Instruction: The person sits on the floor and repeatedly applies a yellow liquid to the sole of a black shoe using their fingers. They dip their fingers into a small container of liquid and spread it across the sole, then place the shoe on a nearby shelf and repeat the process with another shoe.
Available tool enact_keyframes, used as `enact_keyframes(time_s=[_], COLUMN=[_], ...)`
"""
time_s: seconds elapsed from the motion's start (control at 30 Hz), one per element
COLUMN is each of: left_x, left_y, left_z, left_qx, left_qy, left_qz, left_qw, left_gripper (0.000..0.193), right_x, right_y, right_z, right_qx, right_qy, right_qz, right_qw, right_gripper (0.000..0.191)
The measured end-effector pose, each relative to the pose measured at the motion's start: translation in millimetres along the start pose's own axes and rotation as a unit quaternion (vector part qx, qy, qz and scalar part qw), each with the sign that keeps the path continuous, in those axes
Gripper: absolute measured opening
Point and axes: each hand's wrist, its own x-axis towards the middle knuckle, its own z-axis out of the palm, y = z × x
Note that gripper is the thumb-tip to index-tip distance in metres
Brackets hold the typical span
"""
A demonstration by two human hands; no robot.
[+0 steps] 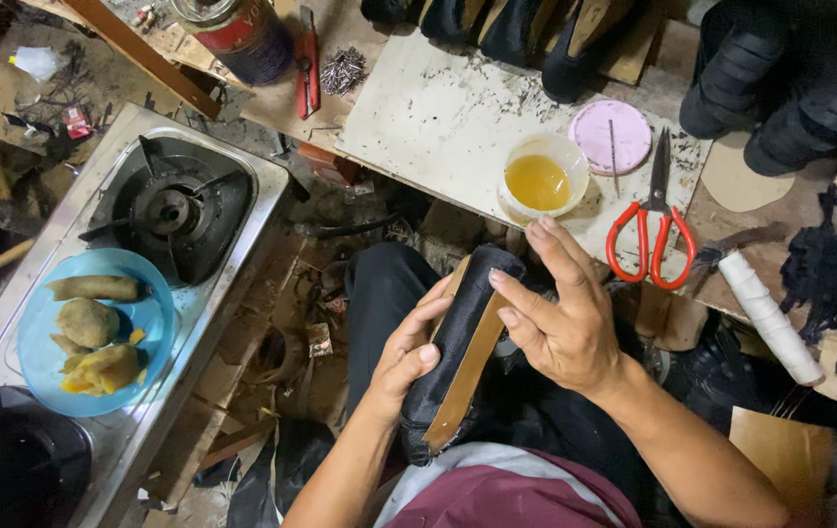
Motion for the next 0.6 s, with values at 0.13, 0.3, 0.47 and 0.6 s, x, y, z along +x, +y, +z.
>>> enact_keyframes(time_s=[0.13,0.3,0.47,0.6], left_x=[1.4,1.6,1.5,3.2], left_y=[-3.6,0.6,10.0,14.3], left_z=[2.1,6.8,13.2,16.5], left_qx=[-0.032,-0.032,-0.180,-0.196], left_qy=[0.023,0.051,0.112,0.135], left_qz=[-0.006,-0.031,-0.082,-0.076], left_qw=[0.999,0.998,0.974,0.968], left_gripper=[0.062,0.066,0.088,0.094], right_x=[0.5,-3.4,7.9,41.2], right_y=[-1.3,-0.6,29.4,75.4], right_z=[2.3,4.3,1.0,-2.2], right_qx=[0.008,0.018,0.037,-0.091], right_qy=[-0.001,-0.019,-0.036,-0.104], right_qz=[-0.029,-0.029,0.070,0.122], right_qw=[1.000,0.999,0.996,0.983], right_gripper=[0.031,0.028,0.028,0.047])
